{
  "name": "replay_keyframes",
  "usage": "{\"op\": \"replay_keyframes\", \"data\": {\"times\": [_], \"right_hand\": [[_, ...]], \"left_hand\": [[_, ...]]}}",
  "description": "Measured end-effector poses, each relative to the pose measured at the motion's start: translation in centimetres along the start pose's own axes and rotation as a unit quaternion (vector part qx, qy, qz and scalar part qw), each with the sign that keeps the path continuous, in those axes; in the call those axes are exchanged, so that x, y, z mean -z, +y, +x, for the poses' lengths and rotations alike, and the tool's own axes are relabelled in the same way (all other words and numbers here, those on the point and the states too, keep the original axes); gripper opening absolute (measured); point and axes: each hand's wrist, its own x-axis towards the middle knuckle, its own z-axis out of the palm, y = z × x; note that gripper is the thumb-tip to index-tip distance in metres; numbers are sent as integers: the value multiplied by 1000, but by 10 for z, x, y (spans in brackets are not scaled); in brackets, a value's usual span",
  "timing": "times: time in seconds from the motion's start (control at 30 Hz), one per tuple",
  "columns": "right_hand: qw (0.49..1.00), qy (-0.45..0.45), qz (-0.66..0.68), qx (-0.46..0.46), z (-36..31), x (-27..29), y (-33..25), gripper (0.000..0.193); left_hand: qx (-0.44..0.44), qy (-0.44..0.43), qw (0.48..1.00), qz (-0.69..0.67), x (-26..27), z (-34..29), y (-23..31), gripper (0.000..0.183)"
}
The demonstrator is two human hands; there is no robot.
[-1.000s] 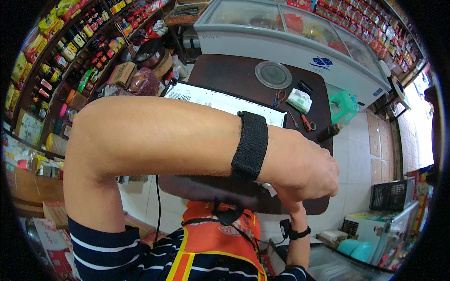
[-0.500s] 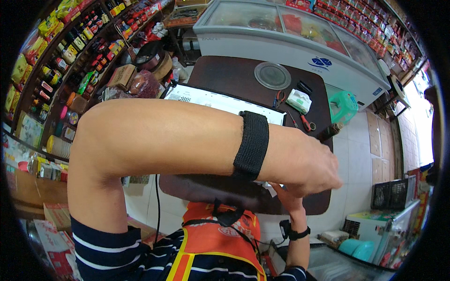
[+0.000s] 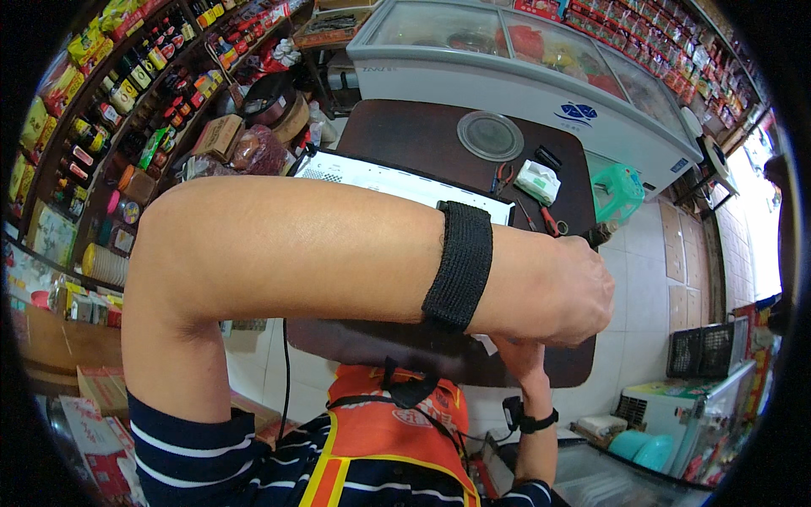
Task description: The person disassembles a microwave oven on a table, removing the front panel and then the back cover using a screwdriver. They handle the power cord and reposition the unit to access different sides.
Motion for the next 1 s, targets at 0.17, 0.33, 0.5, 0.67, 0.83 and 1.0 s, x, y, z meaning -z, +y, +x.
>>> {"op": "replay_keyframes", "data": {"times": [0.17,0.33,0.5,0.67,0.83,1.0], "right_hand": [[993,77,83,-11,-1,-17,-1,79],[999,2,36,-7,-2,-5,1,77],[983,-16,168,-71,4,0,-5,74],[973,1,211,-94,5,-1,-4,69],[994,-72,71,-32,6,0,1,70],[979,40,171,-99,4,-17,-13,72]], "left_hand": [[-28,37,994,-99,-4,5,3,28],[-19,30,999,-39,-1,2,0,28],[-15,66,997,-46,-4,4,0,25],[-2,31,999,-15,-3,5,2,25],[-6,30,999,-18,-1,6,-3,25],[8,18,996,-86,-8,12,0,28]]}}
